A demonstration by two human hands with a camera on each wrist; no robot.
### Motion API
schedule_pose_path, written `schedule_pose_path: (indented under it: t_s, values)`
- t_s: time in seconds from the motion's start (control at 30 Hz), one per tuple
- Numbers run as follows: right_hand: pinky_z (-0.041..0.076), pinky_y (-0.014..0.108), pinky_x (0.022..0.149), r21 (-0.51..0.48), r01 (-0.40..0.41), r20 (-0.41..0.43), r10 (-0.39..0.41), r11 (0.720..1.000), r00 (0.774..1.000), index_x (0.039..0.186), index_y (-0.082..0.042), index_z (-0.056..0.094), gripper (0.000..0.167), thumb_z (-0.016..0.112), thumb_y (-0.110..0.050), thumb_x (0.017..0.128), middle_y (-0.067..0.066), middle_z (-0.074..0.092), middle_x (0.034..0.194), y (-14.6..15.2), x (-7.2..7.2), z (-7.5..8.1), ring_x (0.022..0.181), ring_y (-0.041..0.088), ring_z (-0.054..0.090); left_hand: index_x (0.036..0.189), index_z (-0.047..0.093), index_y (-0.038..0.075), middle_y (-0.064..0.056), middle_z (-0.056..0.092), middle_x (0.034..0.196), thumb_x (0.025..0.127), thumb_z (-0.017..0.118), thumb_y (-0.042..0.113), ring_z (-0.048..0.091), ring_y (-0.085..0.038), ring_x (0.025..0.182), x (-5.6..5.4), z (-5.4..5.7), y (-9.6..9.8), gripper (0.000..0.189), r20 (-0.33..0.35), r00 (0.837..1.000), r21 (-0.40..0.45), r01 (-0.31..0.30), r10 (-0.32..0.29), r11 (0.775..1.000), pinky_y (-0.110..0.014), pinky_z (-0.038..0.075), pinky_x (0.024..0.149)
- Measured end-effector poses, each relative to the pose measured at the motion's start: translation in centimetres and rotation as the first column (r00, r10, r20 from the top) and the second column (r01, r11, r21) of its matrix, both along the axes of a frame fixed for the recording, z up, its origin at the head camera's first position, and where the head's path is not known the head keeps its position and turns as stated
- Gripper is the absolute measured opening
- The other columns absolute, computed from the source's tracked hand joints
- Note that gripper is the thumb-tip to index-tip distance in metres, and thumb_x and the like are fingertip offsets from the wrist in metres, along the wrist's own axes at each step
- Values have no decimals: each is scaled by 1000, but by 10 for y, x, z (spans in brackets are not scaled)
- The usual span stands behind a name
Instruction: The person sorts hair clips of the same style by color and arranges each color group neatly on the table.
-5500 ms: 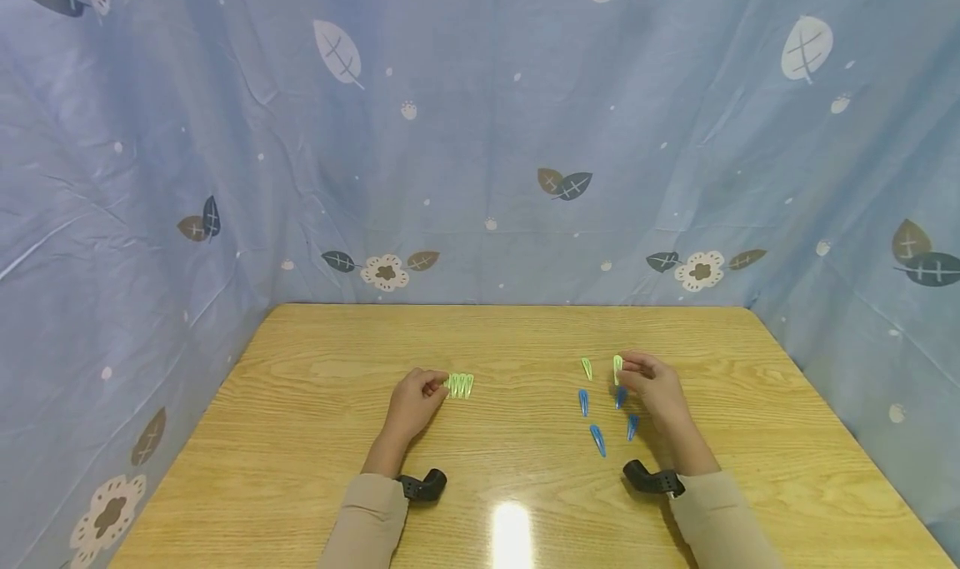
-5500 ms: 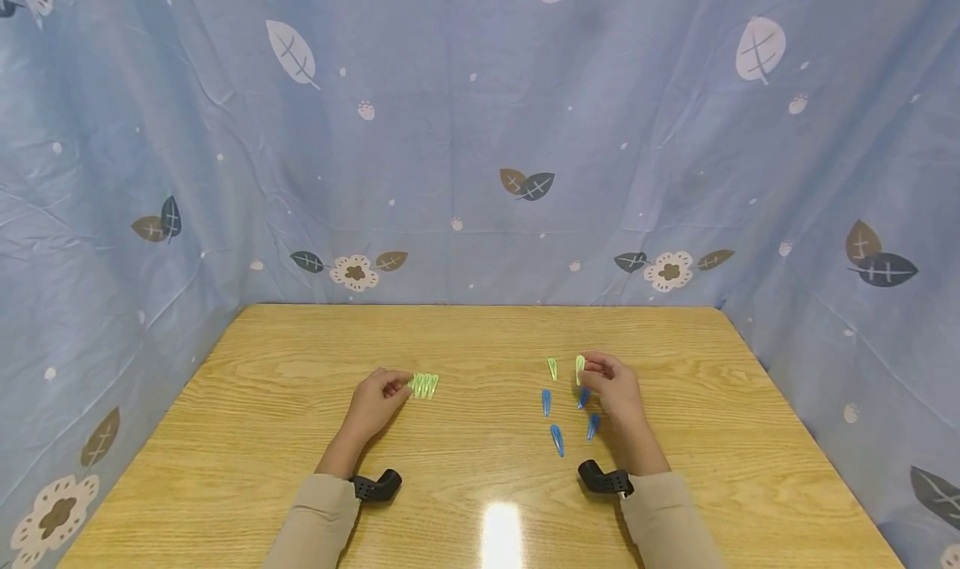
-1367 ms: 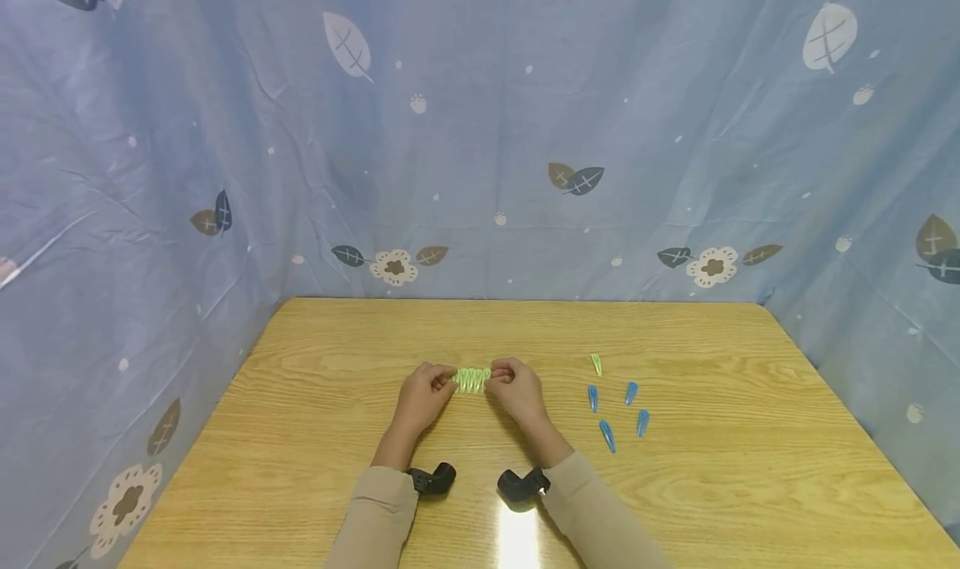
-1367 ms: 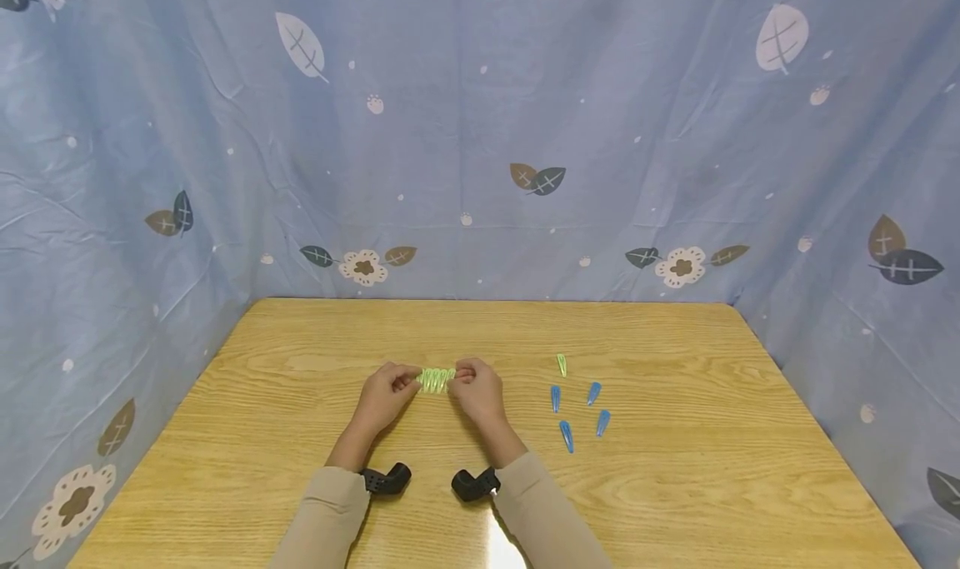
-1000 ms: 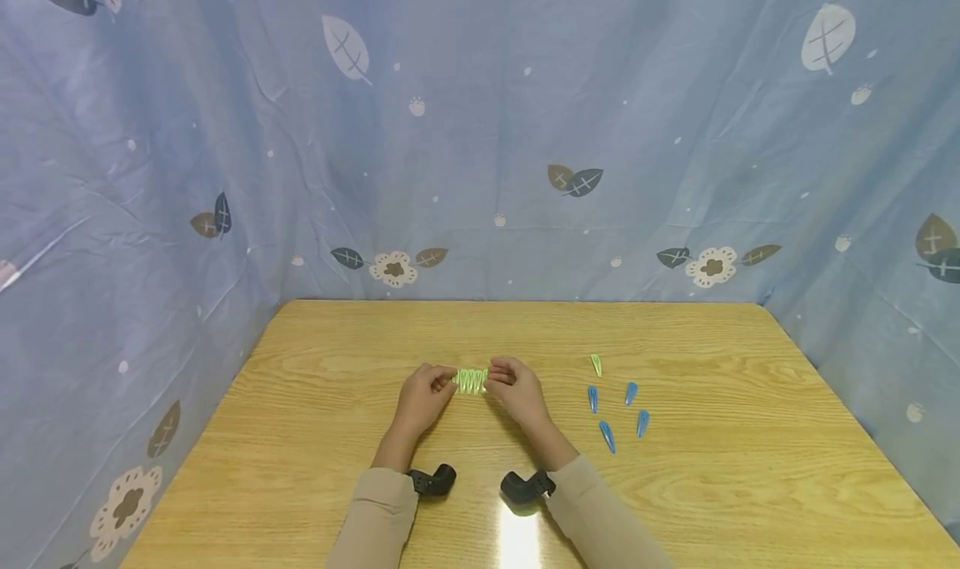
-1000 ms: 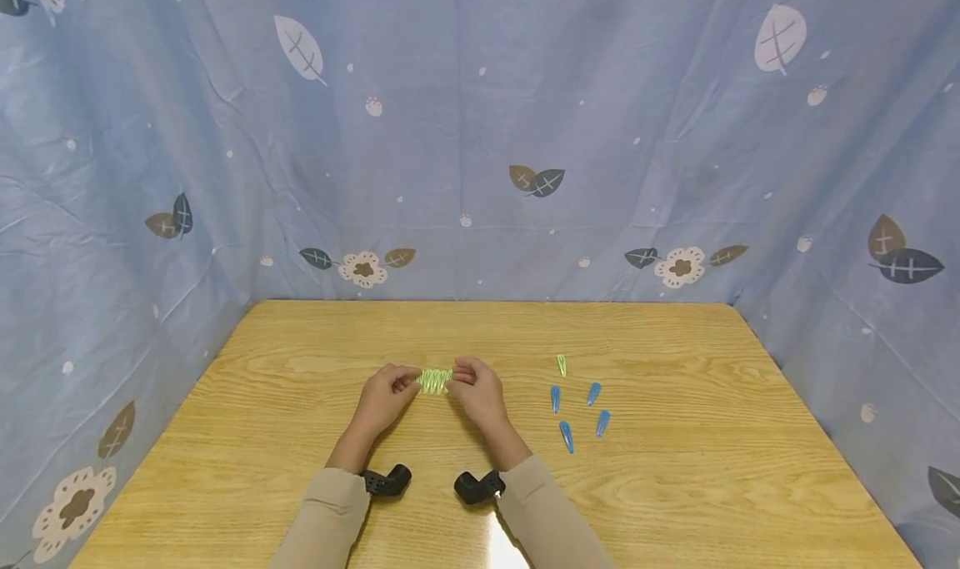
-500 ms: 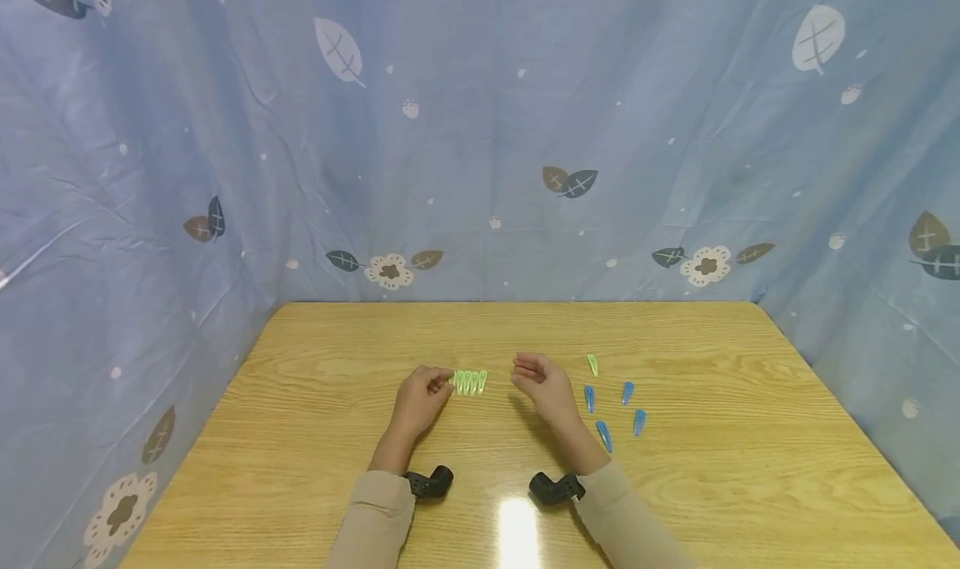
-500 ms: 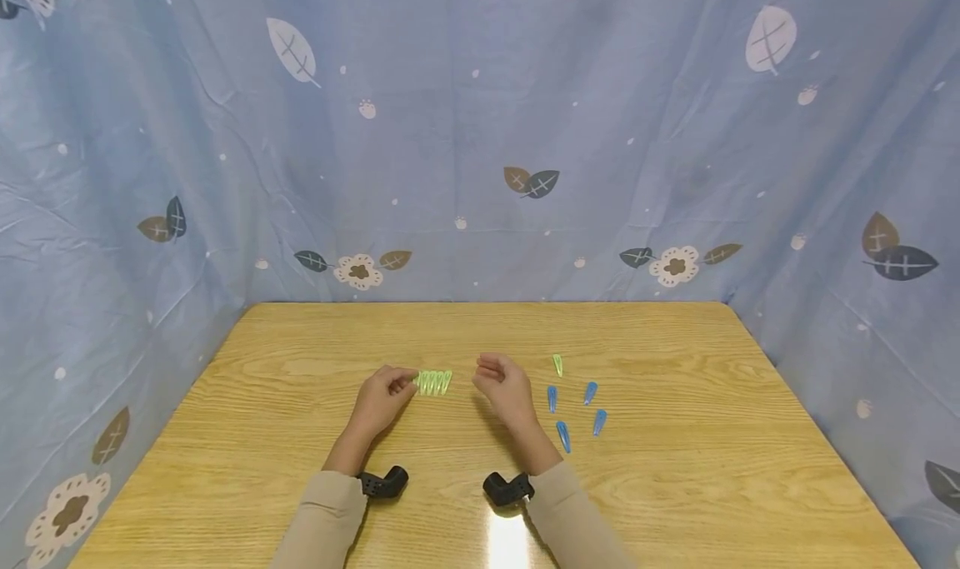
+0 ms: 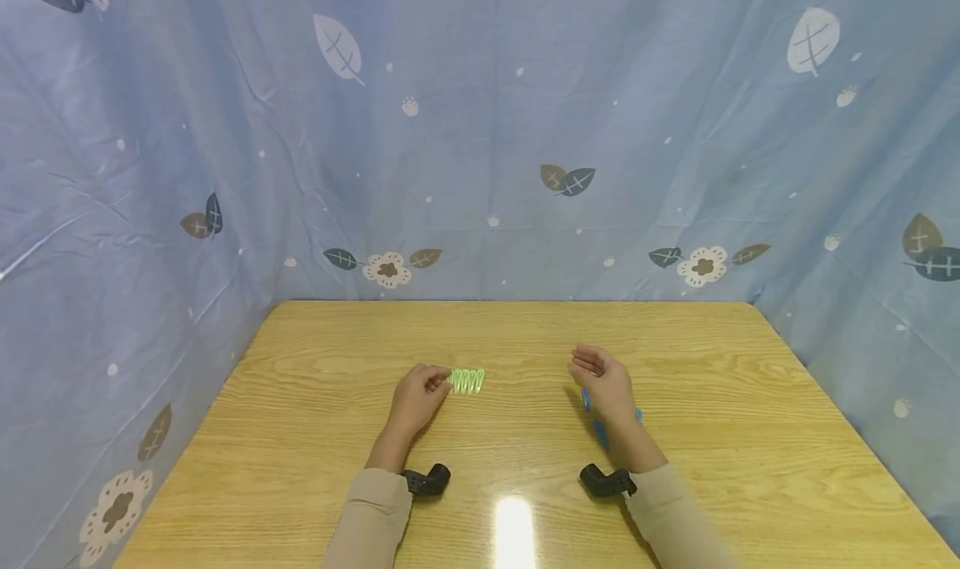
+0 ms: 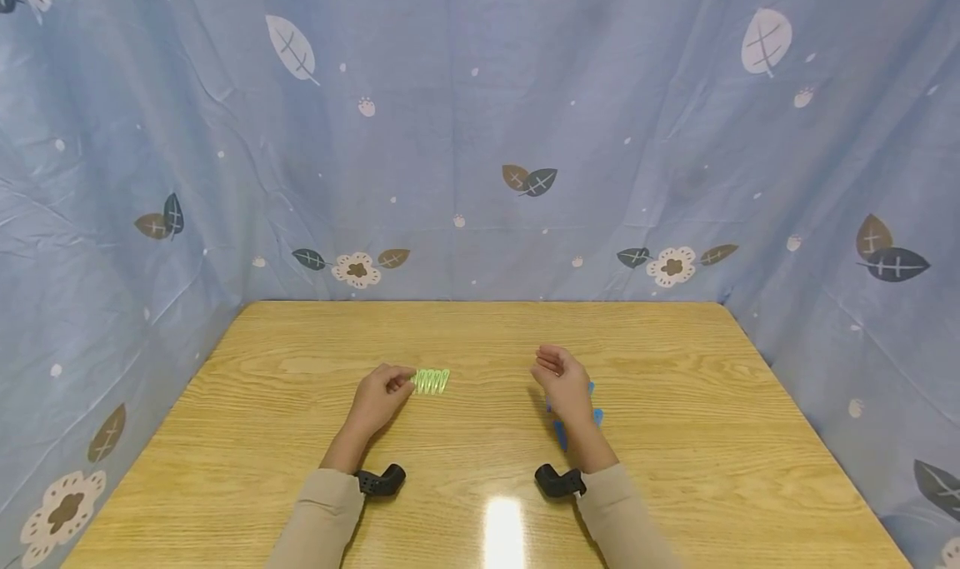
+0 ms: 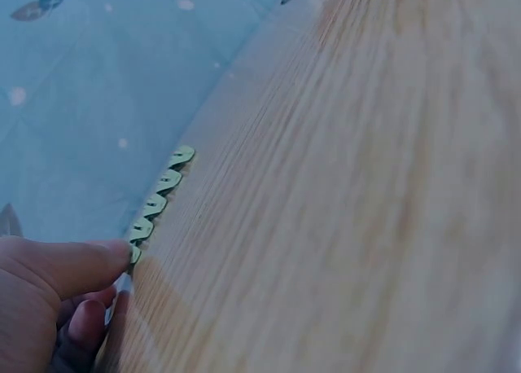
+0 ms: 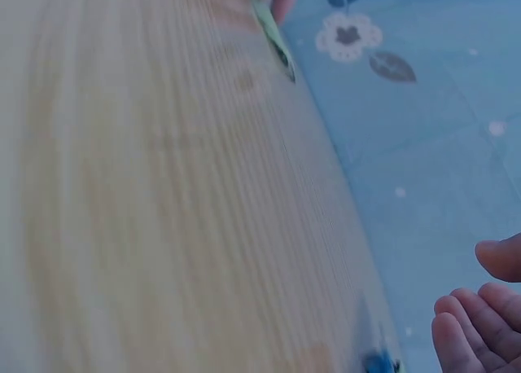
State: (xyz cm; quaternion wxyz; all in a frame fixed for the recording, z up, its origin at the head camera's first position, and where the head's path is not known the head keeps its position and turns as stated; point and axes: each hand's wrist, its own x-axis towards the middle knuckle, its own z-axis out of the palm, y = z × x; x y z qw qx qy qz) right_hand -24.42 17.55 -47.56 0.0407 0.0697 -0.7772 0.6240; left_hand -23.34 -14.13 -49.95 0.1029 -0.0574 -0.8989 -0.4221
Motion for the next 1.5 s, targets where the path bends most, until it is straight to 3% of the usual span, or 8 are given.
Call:
schedule_pose_path:
  t_s: [0.3,0.67,1.03,1.3,1.5]
  values:
    - [45,12,85,65,73,42,-75,995,996,133,11,45,45,61,-4,93,27,51,131,26,-4,2,120,38,51,107,71,5,0,54,83,87,71,11,51,-13,74,-1,-1,-1,21,5,1000,3,-5,5,1000,-30,47,68]
    - [49,18,85,138,116,136,-135,984,982,133,12,45,44,59,-1,93,29,51,129,29,-16,1,120,38,52,108,71,4,0,55,83,87,70,11,51,-12,75,-1,-3,-2,22,2,1000,-1,-4,4,1000,-30,47,70]
    - [48,43,92,330,140,91,-179,934,980,128,10,51,40,61,-2,91,27,57,121,24,-23,-3,113,39,55,108,71,5,0,54,84,88,70,12,51,-12,75,-2,-5,-2,22,-1,1000,-5,-1,1,1000,-30,47,70]
    - [49,44,88,421,172,39,-208,890,977,121,10,56,35,61,0,88,26,60,113,20,-26,-2,105,37,58,109,71,5,0,54,84,87,70,11,51,-12,75,-1,-4,-1,22,5,1000,0,2,-2,1000,-30,48,70]
    - [51,42,84,441,180,20,-210,880,978,117,11,58,33,61,4,85,25,62,108,19,-27,-3,100,36,60,109,71,5,0,55,84,87,70,11,52,-13,75,-1,-3,-1,22,7,1000,4,4,-4,1000,-30,47,69]
